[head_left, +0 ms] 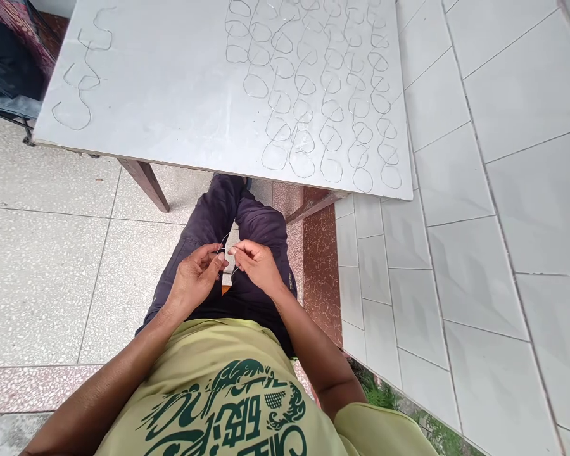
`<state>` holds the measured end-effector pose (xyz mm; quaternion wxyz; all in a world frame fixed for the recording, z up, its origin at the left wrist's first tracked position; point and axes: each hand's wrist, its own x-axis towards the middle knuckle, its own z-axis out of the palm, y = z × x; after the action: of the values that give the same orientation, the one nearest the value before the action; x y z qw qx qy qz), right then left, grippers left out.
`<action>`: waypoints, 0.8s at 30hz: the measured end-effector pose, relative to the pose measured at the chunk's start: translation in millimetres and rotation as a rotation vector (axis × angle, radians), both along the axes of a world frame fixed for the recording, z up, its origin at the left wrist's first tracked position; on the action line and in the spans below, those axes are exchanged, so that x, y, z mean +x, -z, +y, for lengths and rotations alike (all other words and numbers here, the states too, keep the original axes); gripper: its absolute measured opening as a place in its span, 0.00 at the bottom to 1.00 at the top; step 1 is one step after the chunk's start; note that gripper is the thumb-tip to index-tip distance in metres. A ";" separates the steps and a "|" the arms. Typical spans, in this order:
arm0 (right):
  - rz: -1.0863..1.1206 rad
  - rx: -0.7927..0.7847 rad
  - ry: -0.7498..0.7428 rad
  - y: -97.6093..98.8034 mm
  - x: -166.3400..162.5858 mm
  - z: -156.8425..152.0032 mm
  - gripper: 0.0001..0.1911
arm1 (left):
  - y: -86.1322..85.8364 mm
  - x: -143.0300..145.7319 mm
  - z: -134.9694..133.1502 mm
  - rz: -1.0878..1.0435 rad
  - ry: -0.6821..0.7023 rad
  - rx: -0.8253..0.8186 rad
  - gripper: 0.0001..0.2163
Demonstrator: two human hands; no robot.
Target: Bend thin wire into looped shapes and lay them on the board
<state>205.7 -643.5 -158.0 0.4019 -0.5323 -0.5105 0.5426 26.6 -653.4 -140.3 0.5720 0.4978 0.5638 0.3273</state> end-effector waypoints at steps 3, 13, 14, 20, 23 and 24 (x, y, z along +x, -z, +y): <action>-0.051 0.044 -0.032 -1.6 -1.1 -0.2 0.14 | -4.3 1.5 2.4 -0.010 -0.031 -0.001 0.21; 0.315 -0.086 -0.051 -9.4 2.4 18.2 0.17 | -17.6 -3.1 9.5 -0.239 -0.038 -0.138 0.14; 0.369 -0.099 -0.061 -10.2 2.5 20.8 0.17 | -18.7 -3.8 9.1 -0.283 -0.010 -0.178 0.14; 0.492 -0.158 -0.047 -9.6 -1.6 23.2 0.16 | -24.1 -8.0 4.1 -0.392 0.055 -0.288 0.13; 0.435 -0.118 -0.045 -8.3 -3.8 20.8 0.16 | -23.4 -9.0 2.1 -0.380 0.049 -0.293 0.13; 0.414 -0.101 -0.047 -8.2 -4.1 20.6 0.16 | -22.8 -9.0 1.7 -0.370 0.048 -0.294 0.13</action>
<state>201.5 -622.9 -149.7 0.4581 -0.4169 -0.4014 0.6747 17.7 -651.7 -117.4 0.7397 0.3537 0.4789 0.3137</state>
